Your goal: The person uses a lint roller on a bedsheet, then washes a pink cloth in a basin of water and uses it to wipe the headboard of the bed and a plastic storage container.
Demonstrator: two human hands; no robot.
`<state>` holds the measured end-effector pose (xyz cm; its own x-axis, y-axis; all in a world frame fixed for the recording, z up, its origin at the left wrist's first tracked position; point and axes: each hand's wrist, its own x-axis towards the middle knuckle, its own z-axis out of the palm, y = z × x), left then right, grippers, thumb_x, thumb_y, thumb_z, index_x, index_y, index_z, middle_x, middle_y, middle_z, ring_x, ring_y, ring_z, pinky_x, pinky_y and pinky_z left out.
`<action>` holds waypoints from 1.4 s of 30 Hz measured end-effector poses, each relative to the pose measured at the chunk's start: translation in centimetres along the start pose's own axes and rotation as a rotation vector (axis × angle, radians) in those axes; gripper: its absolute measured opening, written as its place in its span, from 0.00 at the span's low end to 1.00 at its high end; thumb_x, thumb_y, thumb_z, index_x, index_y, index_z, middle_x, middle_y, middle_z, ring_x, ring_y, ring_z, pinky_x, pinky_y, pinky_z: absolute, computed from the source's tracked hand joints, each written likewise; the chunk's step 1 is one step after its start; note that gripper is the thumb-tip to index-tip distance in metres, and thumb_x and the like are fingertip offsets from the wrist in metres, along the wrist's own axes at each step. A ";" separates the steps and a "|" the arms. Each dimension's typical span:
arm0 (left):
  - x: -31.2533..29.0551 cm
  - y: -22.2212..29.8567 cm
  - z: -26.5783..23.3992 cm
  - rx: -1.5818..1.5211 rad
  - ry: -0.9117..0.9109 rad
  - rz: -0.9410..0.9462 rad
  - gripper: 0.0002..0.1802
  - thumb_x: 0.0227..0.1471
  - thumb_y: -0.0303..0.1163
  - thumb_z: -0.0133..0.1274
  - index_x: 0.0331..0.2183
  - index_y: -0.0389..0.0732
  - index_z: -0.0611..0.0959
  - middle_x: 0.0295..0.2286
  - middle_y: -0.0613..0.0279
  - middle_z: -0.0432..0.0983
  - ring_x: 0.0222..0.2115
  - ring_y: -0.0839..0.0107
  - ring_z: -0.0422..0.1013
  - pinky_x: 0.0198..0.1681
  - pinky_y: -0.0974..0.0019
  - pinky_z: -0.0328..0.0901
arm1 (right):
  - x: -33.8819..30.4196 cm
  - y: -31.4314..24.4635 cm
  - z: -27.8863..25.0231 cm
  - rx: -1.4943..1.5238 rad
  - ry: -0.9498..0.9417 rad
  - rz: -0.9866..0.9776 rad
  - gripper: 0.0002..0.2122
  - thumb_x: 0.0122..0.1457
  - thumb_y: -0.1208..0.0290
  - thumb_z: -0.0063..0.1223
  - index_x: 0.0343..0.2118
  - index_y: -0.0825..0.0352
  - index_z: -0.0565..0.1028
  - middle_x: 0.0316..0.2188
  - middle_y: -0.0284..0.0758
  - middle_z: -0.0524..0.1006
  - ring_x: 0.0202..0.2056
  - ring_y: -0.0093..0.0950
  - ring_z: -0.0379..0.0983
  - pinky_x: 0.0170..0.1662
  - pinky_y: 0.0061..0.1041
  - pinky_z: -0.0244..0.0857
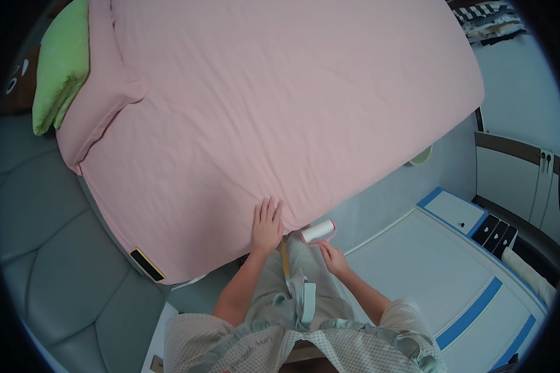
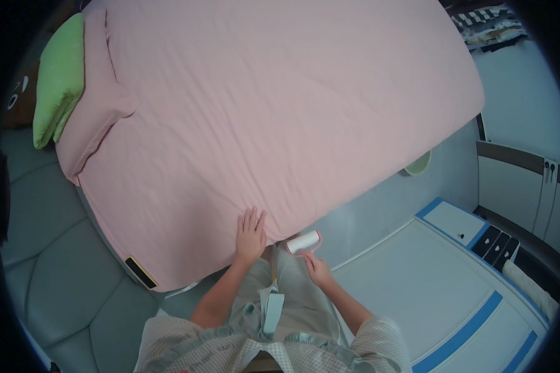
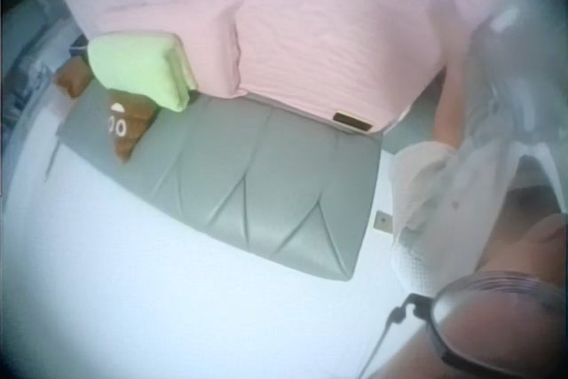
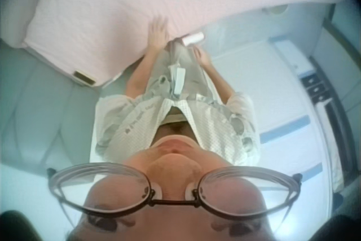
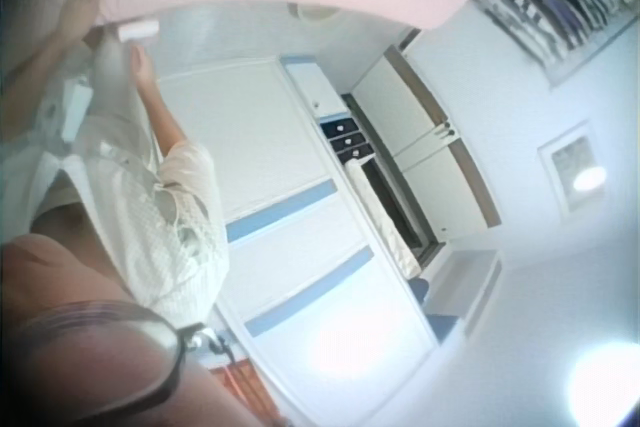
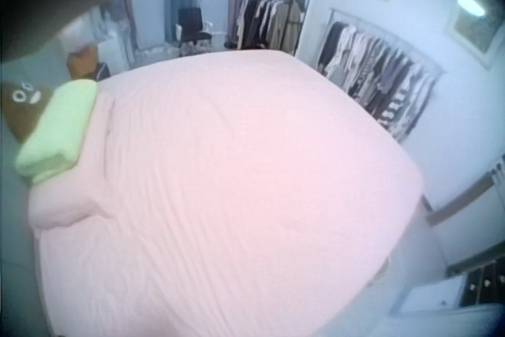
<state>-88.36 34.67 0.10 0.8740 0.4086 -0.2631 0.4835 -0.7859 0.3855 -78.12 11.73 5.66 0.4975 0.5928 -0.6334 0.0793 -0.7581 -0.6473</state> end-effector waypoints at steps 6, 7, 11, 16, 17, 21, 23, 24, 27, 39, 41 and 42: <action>7.9 -0.3 -2.3 0.024 0.096 -0.027 0.33 0.50 0.35 0.44 0.58 0.42 0.60 0.58 0.49 0.54 0.60 0.54 0.49 0.61 0.49 0.44 | 6.2 -3.8 -4.6 0.078 0.135 -0.101 0.11 0.61 0.72 0.42 0.45 0.68 0.72 0.27 0.44 0.76 0.27 0.30 0.74 0.32 0.26 0.65; 9.9 -0.6 -2.8 0.038 0.149 -0.044 0.33 0.50 0.35 0.44 0.58 0.41 0.61 0.58 0.48 0.53 0.60 0.54 0.49 0.61 0.49 0.44 | 8.8 -4.5 -5.3 0.116 0.225 -0.195 0.11 0.61 0.72 0.43 0.44 0.70 0.72 0.26 0.43 0.76 0.26 0.28 0.73 0.31 0.25 0.64; 18.4 -1.6 -5.7 0.078 0.291 -0.093 0.33 0.49 0.35 0.45 0.58 0.40 0.61 0.58 0.47 0.53 0.60 0.53 0.49 0.61 0.49 0.44 | 20.2 -11.2 -10.0 0.110 0.230 -0.236 0.11 0.60 0.74 0.43 0.44 0.68 0.72 0.27 0.48 0.75 0.27 0.37 0.74 0.33 0.27 0.65; 29.2 -3.1 -7.9 0.057 0.391 -0.137 0.33 0.49 0.32 0.45 0.58 0.38 0.60 0.58 0.46 0.52 0.60 0.51 0.48 0.61 0.46 0.44 | 34.8 -20.3 -14.5 0.114 0.310 -0.464 0.11 0.62 0.71 0.43 0.44 0.69 0.72 0.26 0.43 0.74 0.26 0.27 0.71 0.32 0.24 0.63; 31.3 -3.2 -8.1 0.033 0.427 -0.140 0.34 0.49 0.30 0.45 0.58 0.36 0.59 0.58 0.44 0.51 0.59 0.49 0.48 0.61 0.45 0.43 | 37.6 -21.9 -15.2 0.120 0.327 -0.494 0.12 0.62 0.71 0.43 0.45 0.68 0.72 0.27 0.45 0.75 0.27 0.29 0.72 0.33 0.25 0.64; 38.2 -3.1 -8.4 -0.003 0.463 -0.185 0.33 0.51 0.30 0.44 0.58 0.36 0.59 0.58 0.45 0.50 0.60 0.49 0.48 0.61 0.45 0.43 | 46.6 -28.1 -18.0 0.145 0.295 -0.490 0.11 0.61 0.68 0.42 0.44 0.63 0.73 0.29 0.47 0.76 0.32 0.47 0.73 0.35 0.35 0.66; 40.9 -2.6 -8.7 0.041 0.477 -0.206 0.34 0.49 0.31 0.45 0.58 0.34 0.58 0.59 0.46 0.50 0.60 0.50 0.47 0.61 0.44 0.42 | 48.8 -29.0 -18.5 0.114 0.273 -0.461 0.11 0.61 0.68 0.42 0.43 0.62 0.73 0.28 0.47 0.76 0.32 0.47 0.73 0.35 0.35 0.66; 41.3 -2.5 -8.5 0.036 0.465 -0.214 0.34 0.49 0.31 0.45 0.58 0.34 0.58 0.59 0.46 0.50 0.60 0.50 0.47 0.61 0.44 0.42 | 49.4 -28.8 -18.1 0.140 0.266 -0.478 0.11 0.62 0.68 0.40 0.44 0.64 0.72 0.31 0.46 0.76 0.34 0.44 0.74 0.37 0.32 0.66; 41.5 -2.6 -8.0 0.058 0.447 -0.298 0.34 0.47 0.32 0.46 0.57 0.33 0.61 0.58 0.48 0.54 0.59 0.50 0.49 0.60 0.44 0.43 | 48.1 -25.7 -17.1 0.201 0.264 -0.522 0.12 0.63 0.67 0.39 0.44 0.66 0.72 0.34 0.46 0.76 0.36 0.42 0.75 0.39 0.30 0.65; 42.0 -3.2 -7.5 0.074 0.464 -0.327 0.37 0.44 0.33 0.41 0.56 0.29 0.60 0.57 0.44 0.54 0.58 0.46 0.50 0.60 0.40 0.42 | 51.9 -29.9 -18.5 0.224 0.304 -0.461 0.10 0.63 0.65 0.39 0.43 0.60 0.71 0.29 0.47 0.76 0.32 0.49 0.72 0.33 0.41 0.64; 41.7 -3.6 -7.1 0.067 0.481 -0.330 0.37 0.44 0.34 0.42 0.56 0.29 0.59 0.57 0.44 0.54 0.58 0.46 0.50 0.60 0.40 0.41 | 50.4 -27.6 -17.7 0.221 0.287 -0.484 0.10 0.63 0.66 0.39 0.43 0.60 0.71 0.30 0.47 0.76 0.32 0.49 0.72 0.34 0.40 0.65; 41.7 -3.5 -7.1 0.064 0.482 -0.329 0.37 0.44 0.34 0.42 0.56 0.29 0.59 0.57 0.44 0.54 0.58 0.46 0.50 0.60 0.40 0.41 | 49.3 -26.4 -17.5 0.220 0.276 -0.508 0.10 0.63 0.66 0.39 0.43 0.60 0.71 0.31 0.47 0.76 0.32 0.48 0.73 0.34 0.39 0.65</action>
<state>-53.26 57.81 -5.94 0.6093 0.7891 0.0779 0.7425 -0.6023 0.2931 -40.56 56.22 -1.02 0.6521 0.7502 -0.1092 0.1991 -0.3085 -0.9302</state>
